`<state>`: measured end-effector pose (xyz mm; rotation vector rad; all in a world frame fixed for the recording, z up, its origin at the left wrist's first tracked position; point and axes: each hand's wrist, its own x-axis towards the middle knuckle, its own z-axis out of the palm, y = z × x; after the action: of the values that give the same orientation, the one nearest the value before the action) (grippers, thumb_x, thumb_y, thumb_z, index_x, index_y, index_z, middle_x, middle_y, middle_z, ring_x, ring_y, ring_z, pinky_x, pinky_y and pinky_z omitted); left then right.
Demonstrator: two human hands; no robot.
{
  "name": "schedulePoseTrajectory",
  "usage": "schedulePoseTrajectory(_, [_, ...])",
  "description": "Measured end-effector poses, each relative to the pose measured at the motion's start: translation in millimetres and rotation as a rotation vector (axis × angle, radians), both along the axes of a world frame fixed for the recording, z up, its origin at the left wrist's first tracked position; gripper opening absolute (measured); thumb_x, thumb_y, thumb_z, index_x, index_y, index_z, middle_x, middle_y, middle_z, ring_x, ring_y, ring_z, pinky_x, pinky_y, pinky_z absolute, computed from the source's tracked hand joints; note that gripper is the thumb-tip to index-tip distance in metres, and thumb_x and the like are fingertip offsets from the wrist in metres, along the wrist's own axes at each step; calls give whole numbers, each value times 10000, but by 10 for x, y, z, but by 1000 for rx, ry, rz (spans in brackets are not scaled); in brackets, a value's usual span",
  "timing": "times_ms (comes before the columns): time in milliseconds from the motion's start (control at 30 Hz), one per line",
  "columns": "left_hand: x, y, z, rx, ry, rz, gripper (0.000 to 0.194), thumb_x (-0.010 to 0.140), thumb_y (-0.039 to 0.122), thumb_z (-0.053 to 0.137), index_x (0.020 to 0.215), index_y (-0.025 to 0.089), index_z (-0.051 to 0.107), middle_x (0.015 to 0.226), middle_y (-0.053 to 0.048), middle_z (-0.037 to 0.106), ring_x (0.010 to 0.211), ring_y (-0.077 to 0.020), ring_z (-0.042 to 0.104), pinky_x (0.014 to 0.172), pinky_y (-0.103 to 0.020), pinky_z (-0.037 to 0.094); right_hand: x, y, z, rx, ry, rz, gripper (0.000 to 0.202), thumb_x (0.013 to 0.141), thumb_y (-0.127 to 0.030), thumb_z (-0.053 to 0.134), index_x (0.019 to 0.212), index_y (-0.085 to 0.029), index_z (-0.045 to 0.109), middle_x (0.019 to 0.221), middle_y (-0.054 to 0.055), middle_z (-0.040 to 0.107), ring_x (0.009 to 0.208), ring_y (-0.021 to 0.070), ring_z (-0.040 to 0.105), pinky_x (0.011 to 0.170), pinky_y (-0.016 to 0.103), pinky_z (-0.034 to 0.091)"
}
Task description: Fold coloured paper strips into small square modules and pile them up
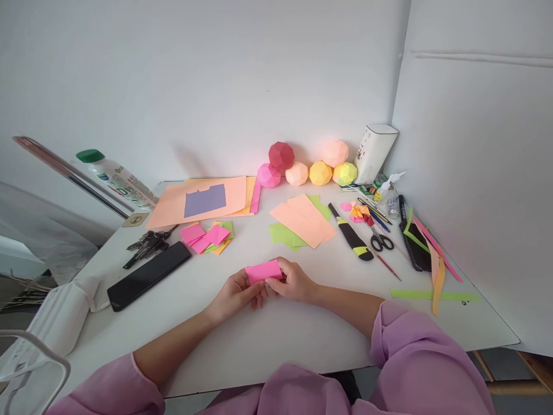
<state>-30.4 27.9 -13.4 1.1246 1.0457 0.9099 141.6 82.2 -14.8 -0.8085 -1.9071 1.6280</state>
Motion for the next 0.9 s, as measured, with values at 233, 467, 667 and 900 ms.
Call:
schedulePoseTrajectory(233, [-95,63,55,-70,-113,134,236,755,355,602,744,134,518,625,-32,639,463,-147,599,427,-266,472,41,161,-9,93,48,-122,240,818,-283,501,1028,-189,433,640,-51,478,486,77,458,497,223,418])
schedulePoseTrajectory(467, [-522,435,13,-154,-429,708,145,789,208,582,718,81,575,676,-80,671,593,-116,651,567,-193,541,250,612,-73,956,-428,-539,168,738,-154,484,885,-169,563,1023,122,547,1065,268,459,884,426,373])
schedulePoseTrajectory(667, [-496,456,-54,-269,-527,681,70,811,162,545,800,93,545,788,-137,684,781,-191,679,713,-284,563,330,779,-209,883,-930,-595,448,723,-246,506,1134,-68,488,1231,216,454,1171,326,384,912,430,334])
schedulePoseTrajectory(900, [-403,328,-2,-142,-243,312,229,754,217,618,942,124,527,791,-96,687,660,-163,659,659,-301,535,354,776,-120,1006,-1043,-501,249,805,-205,401,912,-108,603,995,159,618,1037,264,501,790,344,368])
